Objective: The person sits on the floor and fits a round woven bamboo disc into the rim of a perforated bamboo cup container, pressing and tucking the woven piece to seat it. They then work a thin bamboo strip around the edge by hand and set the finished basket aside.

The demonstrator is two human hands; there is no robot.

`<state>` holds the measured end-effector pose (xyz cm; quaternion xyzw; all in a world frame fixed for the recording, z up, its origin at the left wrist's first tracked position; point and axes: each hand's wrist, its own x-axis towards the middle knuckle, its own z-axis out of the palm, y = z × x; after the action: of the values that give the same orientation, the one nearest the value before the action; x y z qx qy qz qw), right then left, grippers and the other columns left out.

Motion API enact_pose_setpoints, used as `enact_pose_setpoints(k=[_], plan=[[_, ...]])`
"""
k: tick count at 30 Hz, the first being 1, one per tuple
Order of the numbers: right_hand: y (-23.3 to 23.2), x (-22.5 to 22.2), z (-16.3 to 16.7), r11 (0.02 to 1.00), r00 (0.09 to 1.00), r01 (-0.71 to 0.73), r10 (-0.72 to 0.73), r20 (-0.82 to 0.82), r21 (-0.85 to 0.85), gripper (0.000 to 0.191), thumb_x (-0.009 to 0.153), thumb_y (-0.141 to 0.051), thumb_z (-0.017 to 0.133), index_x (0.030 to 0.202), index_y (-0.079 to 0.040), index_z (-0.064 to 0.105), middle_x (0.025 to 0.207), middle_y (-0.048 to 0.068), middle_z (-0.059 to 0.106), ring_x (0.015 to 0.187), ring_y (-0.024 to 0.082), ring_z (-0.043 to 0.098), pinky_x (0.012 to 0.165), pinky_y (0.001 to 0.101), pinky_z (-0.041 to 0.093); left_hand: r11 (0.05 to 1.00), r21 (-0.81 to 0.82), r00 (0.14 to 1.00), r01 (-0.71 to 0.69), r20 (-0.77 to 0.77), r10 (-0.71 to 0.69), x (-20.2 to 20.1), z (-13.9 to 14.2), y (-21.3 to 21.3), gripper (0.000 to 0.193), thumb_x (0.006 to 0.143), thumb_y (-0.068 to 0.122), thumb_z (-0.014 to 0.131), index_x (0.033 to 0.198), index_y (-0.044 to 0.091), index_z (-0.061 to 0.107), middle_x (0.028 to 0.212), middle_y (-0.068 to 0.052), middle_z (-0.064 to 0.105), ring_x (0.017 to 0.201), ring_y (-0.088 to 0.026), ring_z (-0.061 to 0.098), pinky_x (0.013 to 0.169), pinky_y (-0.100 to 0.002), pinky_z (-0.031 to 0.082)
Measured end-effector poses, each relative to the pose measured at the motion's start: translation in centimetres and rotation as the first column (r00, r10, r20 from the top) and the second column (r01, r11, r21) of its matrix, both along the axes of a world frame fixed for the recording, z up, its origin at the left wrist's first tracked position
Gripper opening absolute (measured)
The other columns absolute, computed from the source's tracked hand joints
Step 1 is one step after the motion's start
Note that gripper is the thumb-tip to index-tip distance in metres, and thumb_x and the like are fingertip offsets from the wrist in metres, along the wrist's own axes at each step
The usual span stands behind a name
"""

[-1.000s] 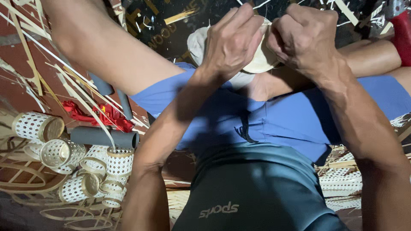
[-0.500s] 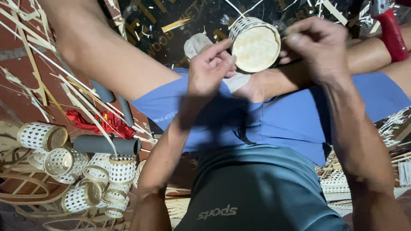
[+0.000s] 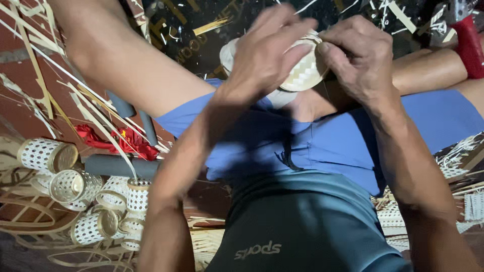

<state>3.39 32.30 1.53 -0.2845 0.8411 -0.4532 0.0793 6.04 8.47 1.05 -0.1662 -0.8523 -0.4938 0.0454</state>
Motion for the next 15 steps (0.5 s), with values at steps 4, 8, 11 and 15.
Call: enact_pose_setpoints(k=[4, 8, 11, 15], plan=[[-0.4, 0.3, 0.4, 0.992, 0.976, 0.031, -0.003, -0.216, 0.125, 0.007, 0.103, 0.005, 0.074, 0.108, 0.004, 0.070, 0.100, 0.014, 0.069, 0.088, 0.027, 0.070, 0.076, 0.0341, 0.057, 0.970, -0.127, 0.976, 0.207, -0.038, -0.213, -3.6, -0.9, 1.1, 0.012, 0.097, 0.016, 0.071, 0.094, 0.005, 0.069, 0.097, -0.010, 0.057, 0.093, -0.029, 0.061, 0.078, -0.043, 0.052], [-0.4, 0.4, 0.5, 0.987, 0.968, 0.041, -0.001, -0.251, 0.153, 0.008, 0.099, 0.005, 0.075, 0.103, 0.003, 0.069, 0.093, 0.014, 0.066, 0.084, 0.030, 0.068, 0.072, 0.0370, 0.056, 0.944, -0.163, 0.952, 0.287, -0.056, -0.300, -3.9, -1.8, 0.8, 0.016, 0.096, 0.014, 0.069, 0.087, 0.003, 0.063, 0.097, -0.012, 0.056, 0.093, -0.030, 0.060, 0.077, -0.044, 0.052], [-0.2, 0.5, 0.2, 0.982, 0.972, 0.050, -0.006, -0.236, 0.182, 0.007, 0.101, 0.004, 0.076, 0.104, 0.002, 0.069, 0.091, 0.014, 0.064, 0.081, 0.030, 0.067, 0.071, 0.0370, 0.055, 0.937, -0.193, 0.948, 0.290, -0.077, -0.309, -3.7, -2.4, 0.8, 0.007, 0.092, 0.007, 0.064, 0.087, 0.003, 0.061, 0.100, -0.011, 0.056, 0.096, -0.030, 0.060, 0.079, -0.043, 0.053], [-0.2, 1.0, -0.6, 0.982, 0.978, 0.063, -0.025, -0.208, 0.177, 0.006, 0.103, 0.004, 0.074, 0.104, 0.001, 0.069, 0.092, 0.012, 0.064, 0.080, 0.027, 0.068, 0.069, 0.0354, 0.056, 0.952, -0.187, 0.967, 0.242, -0.035, -0.253, -3.1, -2.4, 1.7, 0.004, 0.086, 0.005, 0.063, 0.086, 0.002, 0.060, 0.099, -0.011, 0.056, 0.096, -0.030, 0.060, 0.075, -0.042, 0.053]])
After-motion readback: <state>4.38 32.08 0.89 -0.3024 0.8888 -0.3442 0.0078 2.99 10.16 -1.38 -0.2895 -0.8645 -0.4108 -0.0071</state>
